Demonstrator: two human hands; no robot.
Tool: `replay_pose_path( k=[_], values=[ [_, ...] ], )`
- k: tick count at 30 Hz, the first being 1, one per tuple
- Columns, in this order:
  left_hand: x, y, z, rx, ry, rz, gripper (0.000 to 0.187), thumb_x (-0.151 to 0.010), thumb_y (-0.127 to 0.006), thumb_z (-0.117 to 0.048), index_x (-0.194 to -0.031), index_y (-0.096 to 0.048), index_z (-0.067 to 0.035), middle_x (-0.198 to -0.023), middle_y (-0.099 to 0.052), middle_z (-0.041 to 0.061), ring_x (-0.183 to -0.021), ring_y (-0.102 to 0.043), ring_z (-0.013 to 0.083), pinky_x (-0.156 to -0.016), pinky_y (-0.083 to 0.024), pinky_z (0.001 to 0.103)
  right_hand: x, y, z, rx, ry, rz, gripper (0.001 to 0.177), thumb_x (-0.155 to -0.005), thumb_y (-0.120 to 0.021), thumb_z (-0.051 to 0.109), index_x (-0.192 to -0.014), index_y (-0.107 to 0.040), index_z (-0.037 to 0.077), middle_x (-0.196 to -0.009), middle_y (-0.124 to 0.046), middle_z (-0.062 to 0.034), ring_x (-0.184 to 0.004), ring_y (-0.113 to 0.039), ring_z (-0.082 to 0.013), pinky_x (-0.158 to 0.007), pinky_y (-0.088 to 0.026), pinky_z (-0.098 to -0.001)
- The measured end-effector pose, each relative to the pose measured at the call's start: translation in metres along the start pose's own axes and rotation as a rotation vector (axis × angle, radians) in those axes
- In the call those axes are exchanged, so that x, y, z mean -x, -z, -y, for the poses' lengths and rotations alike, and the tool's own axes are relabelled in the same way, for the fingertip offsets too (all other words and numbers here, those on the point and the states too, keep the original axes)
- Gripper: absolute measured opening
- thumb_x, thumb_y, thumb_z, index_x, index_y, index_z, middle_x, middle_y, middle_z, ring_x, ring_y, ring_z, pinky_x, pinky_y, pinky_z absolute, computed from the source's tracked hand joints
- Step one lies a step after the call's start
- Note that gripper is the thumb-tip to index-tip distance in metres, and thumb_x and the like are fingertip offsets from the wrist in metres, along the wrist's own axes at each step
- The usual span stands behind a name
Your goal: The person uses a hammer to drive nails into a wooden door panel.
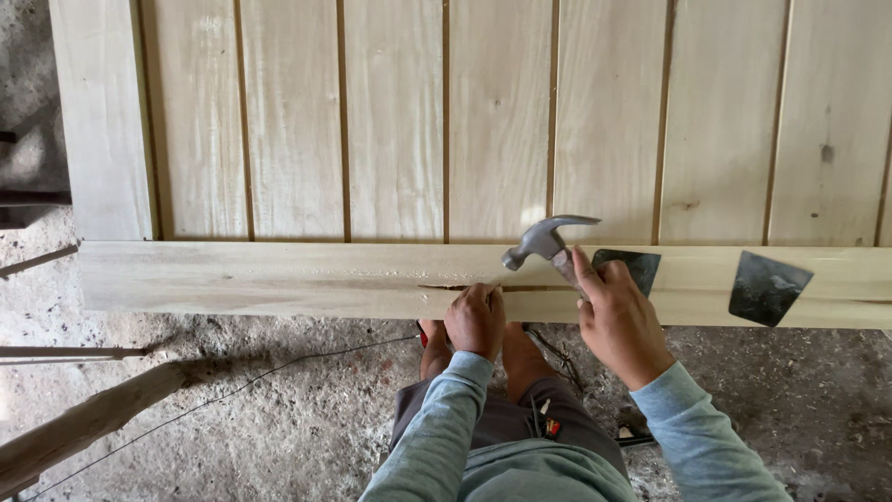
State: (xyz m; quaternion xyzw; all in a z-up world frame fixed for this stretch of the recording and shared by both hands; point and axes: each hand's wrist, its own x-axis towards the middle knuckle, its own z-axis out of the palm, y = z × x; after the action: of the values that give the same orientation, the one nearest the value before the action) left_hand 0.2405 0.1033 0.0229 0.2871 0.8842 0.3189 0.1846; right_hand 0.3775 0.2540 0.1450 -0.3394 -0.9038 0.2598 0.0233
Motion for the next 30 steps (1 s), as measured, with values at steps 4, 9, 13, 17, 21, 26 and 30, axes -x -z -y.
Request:
replay_pose_path(
  k=[4, 9, 13, 17, 21, 26, 30],
  values=[
    [0.002, 0.003, 0.011, -0.004, -0.121, -0.019, 0.008, -0.083, -0.072, -0.017, -0.083, -0.073, -0.009, -0.082, -0.075, 0.011, -0.072, -0.071, 0.0319, -0.066, -0.056, 0.045, 0.006, -0.016, -0.001, 0.038, 0.005, 0.16, 0.081, -0.081, -0.07, -0.002, -0.155, -0.04, 0.008, -0.096, -0.053, -0.0119, -0.075, -0.059, -0.024, -0.061, -0.06, -0.0352],
    [0.013, 0.029, 0.045, 0.083, 0.058, -0.01, 0.013, -0.096, -0.07, -0.021, -0.092, -0.077, -0.011, -0.085, -0.078, 0.005, -0.063, -0.074, 0.0155, -0.056, -0.06, 0.031, 0.007, -0.019, -0.015, 0.001, 0.011, 0.041, 0.082, -0.084, -0.072, -0.002, -0.158, -0.04, 0.01, -0.093, -0.055, -0.0113, -0.073, -0.059, -0.0237, -0.056, -0.06, -0.0339],
    [0.011, 0.046, 0.059, 0.0, 0.044, -0.058, 0.013, -0.092, -0.074, -0.022, -0.087, -0.079, -0.011, -0.08, -0.079, 0.003, -0.057, -0.071, 0.0155, -0.052, -0.057, 0.032, 0.001, -0.001, -0.027, 0.051, -0.033, 0.017, 0.086, -0.082, -0.071, -0.001, -0.159, -0.037, 0.011, -0.1, -0.055, -0.0153, -0.074, -0.061, -0.026, -0.061, -0.06, -0.0372],
    [0.007, 0.031, 0.037, 0.015, -0.146, 0.007, 0.012, -0.095, -0.07, -0.021, -0.094, -0.077, -0.01, -0.089, -0.077, 0.006, -0.068, -0.074, 0.0188, -0.062, -0.061, 0.033, -0.002, 0.001, -0.011, 0.084, 0.008, 0.059, 0.084, -0.078, -0.073, 0.0, -0.155, -0.041, 0.01, -0.099, -0.054, -0.0157, -0.077, -0.062, -0.0275, -0.065, -0.06, -0.0386],
    [0.002, 0.023, 0.013, 0.057, -0.125, 0.047, 0.011, -0.091, -0.071, -0.02, -0.092, -0.077, -0.011, -0.088, -0.077, 0.009, -0.074, -0.074, 0.0289, -0.068, -0.059, 0.041, 0.002, -0.006, 0.004, 0.096, 0.118, 0.102, 0.08, -0.075, -0.073, -0.001, -0.151, -0.049, 0.009, -0.094, -0.053, -0.0131, -0.08, -0.062, -0.029, -0.07, -0.059, -0.0428],
    [0.0, 0.019, 0.009, 0.088, -0.117, 0.042, 0.012, -0.09, -0.069, -0.019, -0.094, -0.076, -0.01, -0.091, -0.076, 0.011, -0.077, -0.073, 0.0332, -0.071, -0.058, 0.044, -0.002, 0.001, 0.003, 0.093, 0.026, 0.098, 0.075, -0.078, -0.071, -0.001, -0.149, -0.049, 0.004, -0.096, -0.053, -0.0152, -0.077, -0.062, -0.0292, -0.067, -0.059, -0.041],
    [0.001, 0.016, 0.005, 0.075, -0.084, 0.052, 0.011, -0.087, -0.071, -0.02, -0.091, -0.076, -0.01, -0.089, -0.075, 0.011, -0.078, -0.072, 0.0348, -0.071, -0.057, 0.046, -0.005, -0.001, 0.009, 0.085, -0.074, 0.247, 0.076, -0.082, -0.07, 0.001, -0.153, -0.044, 0.005, -0.097, -0.053, -0.0152, -0.071, -0.062, -0.0267, -0.061, -0.059, -0.037]
  ],
)
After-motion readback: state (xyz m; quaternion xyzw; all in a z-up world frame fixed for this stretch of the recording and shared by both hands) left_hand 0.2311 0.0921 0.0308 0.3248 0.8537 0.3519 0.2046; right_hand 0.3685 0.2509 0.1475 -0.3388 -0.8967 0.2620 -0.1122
